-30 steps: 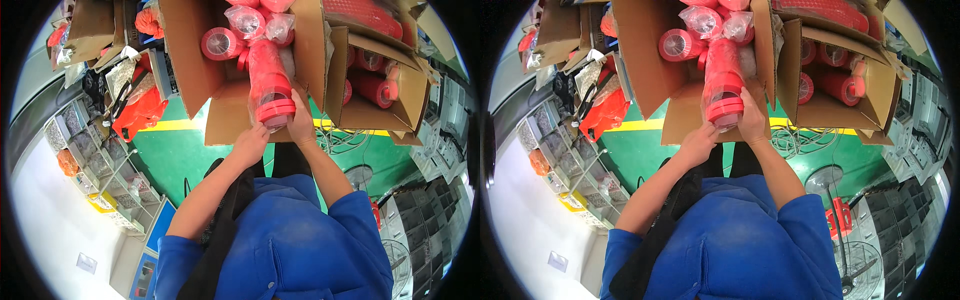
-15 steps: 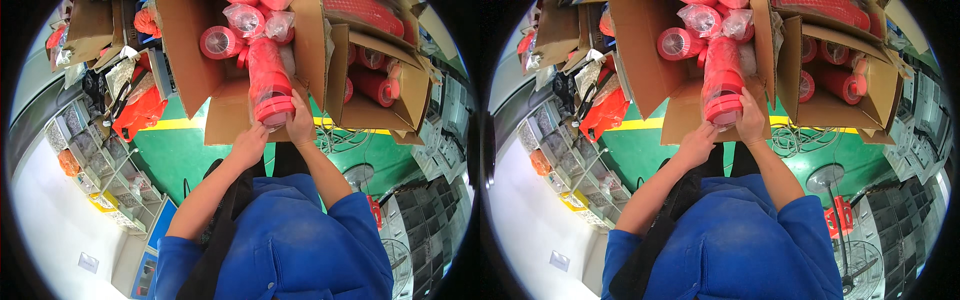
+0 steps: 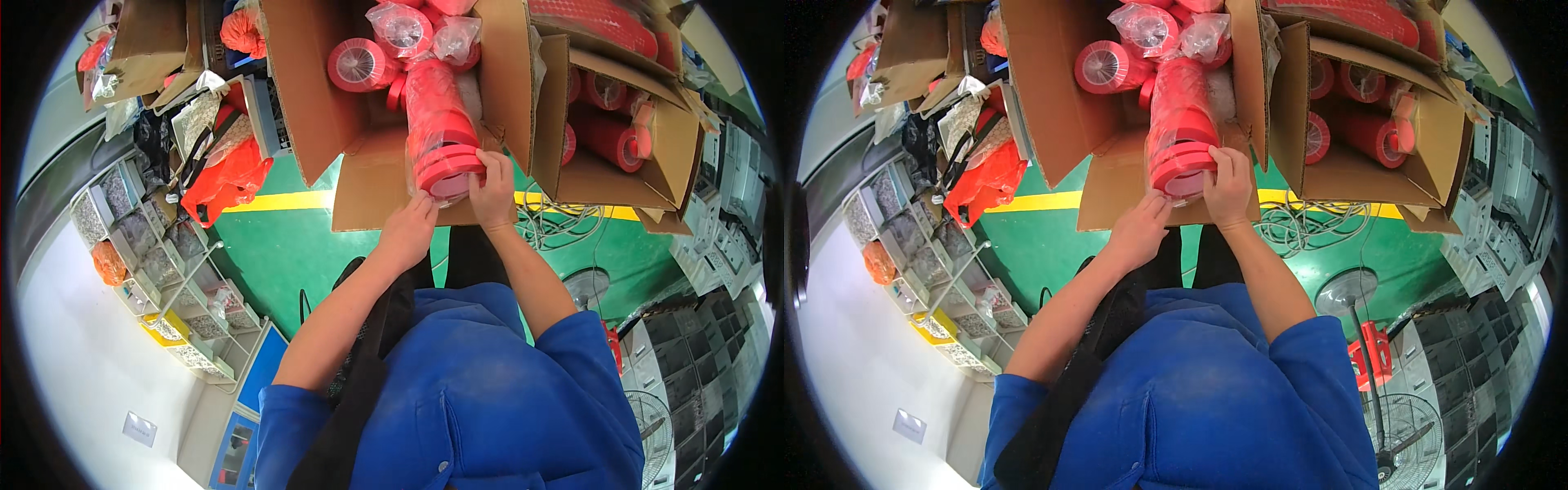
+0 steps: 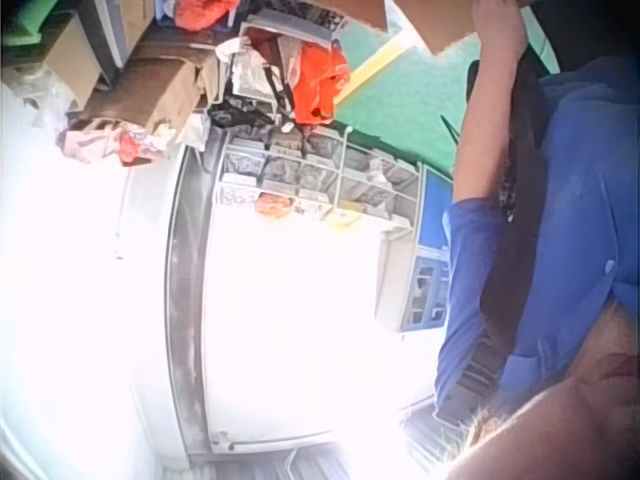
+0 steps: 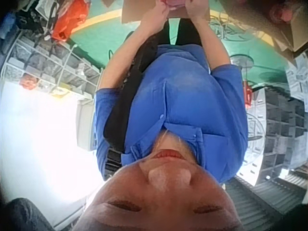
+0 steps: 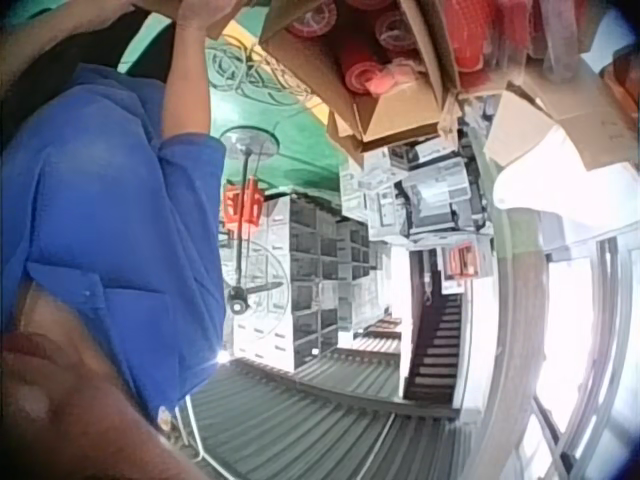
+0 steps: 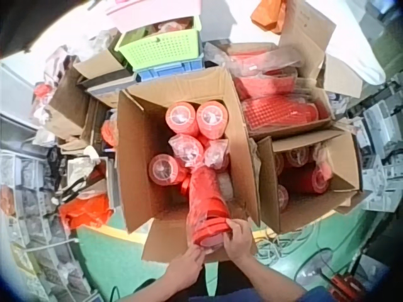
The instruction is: The person applies red tape to the edges of a metal cabinet using a tape dispenser. They then walk to a storage area, retrieve a new roll of red tape from a box, and return to the workstation to load the new roll into the dispenser.
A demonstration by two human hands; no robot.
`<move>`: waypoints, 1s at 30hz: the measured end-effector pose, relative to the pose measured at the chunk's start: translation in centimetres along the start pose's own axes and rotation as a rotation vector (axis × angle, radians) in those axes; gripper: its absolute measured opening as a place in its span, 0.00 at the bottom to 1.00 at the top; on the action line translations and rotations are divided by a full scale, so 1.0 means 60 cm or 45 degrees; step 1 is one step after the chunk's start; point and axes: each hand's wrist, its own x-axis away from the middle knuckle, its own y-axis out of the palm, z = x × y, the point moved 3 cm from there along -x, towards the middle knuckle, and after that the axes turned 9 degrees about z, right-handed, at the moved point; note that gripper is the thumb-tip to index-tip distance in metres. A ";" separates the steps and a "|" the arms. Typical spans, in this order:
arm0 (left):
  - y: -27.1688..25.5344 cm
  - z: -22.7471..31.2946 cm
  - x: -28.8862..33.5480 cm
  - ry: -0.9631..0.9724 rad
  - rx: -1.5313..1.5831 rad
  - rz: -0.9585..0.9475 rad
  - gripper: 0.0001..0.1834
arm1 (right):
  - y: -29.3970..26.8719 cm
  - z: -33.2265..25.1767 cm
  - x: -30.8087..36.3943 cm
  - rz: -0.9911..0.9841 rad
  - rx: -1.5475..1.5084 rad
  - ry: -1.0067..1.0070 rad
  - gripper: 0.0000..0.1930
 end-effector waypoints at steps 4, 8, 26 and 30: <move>0.003 0.003 -0.001 -0.043 -0.006 -0.020 0.29 | 0.015 0.000 -0.023 -0.020 0.075 0.020 0.23; 0.004 0.004 -0.004 -0.047 0.033 0.027 0.28 | 0.060 0.015 -0.053 -0.125 0.305 0.046 0.21; 0.017 0.016 0.001 -0.022 -0.127 0.231 0.31 | 0.018 0.004 -0.052 -0.033 0.248 -0.118 0.27; 0.018 0.022 0.002 -0.019 -0.138 0.259 0.31 | 0.014 0.008 -0.055 -0.014 0.204 -0.125 0.27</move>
